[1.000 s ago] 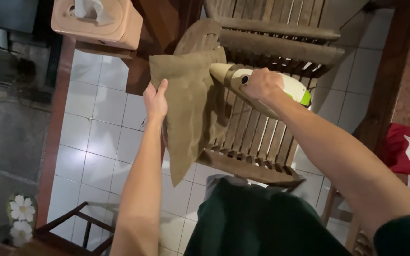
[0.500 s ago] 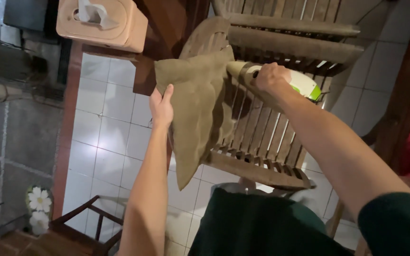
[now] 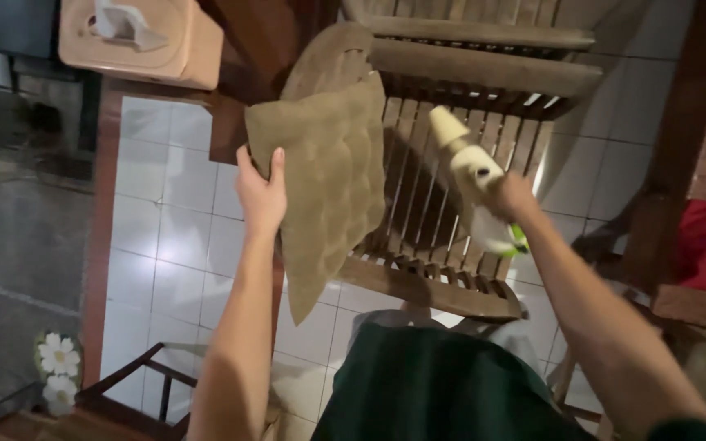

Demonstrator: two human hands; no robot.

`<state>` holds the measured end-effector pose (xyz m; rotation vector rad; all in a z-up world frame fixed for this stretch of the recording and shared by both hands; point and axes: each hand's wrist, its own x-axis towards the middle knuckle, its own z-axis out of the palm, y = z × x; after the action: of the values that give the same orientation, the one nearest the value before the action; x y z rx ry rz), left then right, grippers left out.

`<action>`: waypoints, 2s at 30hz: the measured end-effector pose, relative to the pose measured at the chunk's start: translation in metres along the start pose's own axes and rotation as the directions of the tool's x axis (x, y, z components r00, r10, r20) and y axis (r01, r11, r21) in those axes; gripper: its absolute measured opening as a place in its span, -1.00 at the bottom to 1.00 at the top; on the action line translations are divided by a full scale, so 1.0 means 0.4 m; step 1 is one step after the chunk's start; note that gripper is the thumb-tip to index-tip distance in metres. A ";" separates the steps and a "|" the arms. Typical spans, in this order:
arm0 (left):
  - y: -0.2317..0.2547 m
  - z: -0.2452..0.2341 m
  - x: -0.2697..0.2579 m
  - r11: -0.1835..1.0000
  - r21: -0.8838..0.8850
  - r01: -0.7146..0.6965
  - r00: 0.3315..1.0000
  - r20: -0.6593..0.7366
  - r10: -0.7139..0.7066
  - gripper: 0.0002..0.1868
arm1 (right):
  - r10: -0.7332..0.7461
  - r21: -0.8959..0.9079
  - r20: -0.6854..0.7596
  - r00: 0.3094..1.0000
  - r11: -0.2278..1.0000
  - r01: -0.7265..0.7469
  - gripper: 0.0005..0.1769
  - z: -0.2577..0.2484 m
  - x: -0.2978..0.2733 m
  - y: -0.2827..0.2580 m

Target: The recorder uses a handheld vacuum cleaner to clean dust and debris from a brown chair cushion, including swapping attachments.

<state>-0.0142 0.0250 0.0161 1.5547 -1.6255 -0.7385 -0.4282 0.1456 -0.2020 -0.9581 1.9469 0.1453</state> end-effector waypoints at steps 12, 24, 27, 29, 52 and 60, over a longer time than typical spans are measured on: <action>-0.048 0.139 -0.117 0.938 0.346 0.025 0.988 -0.151 0.030 -0.23 | -0.411 -0.210 -0.104 0.906 0.899 0.383 -0.53 -0.151 -0.535 -0.174; -0.054 0.151 -0.209 0.955 0.265 0.132 0.991 -0.050 -0.123 -0.30 | -0.576 -0.432 -0.234 0.783 0.783 0.447 -0.42 -0.218 -0.617 -0.301; -0.089 0.150 -0.206 0.952 0.295 0.081 0.996 -0.055 -0.068 -0.33 | -0.617 -0.523 -0.194 0.762 0.723 0.452 -0.39 -0.250 -0.646 -0.332; -0.076 0.141 -0.197 0.958 0.276 0.082 0.996 -0.041 -0.073 -0.36 | -0.600 -0.527 -0.179 0.780 0.728 0.439 -0.40 -0.257 -0.650 -0.357; -0.113 0.122 -0.150 0.971 0.222 0.088 0.994 0.045 -0.100 -0.50 | -0.385 -0.489 -0.142 0.912 0.828 0.273 -0.48 -0.171 -0.424 -0.440; 0.078 0.113 -0.078 0.829 0.444 0.339 0.914 0.053 -0.402 -0.20 | -0.365 -0.473 -0.089 0.927 0.835 0.283 -0.64 -0.163 -0.445 -0.423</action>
<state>-0.0700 0.0545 0.0130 2.2286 -1.6846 -0.7403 -0.3125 0.0995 0.0194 -1.6505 1.9096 0.3387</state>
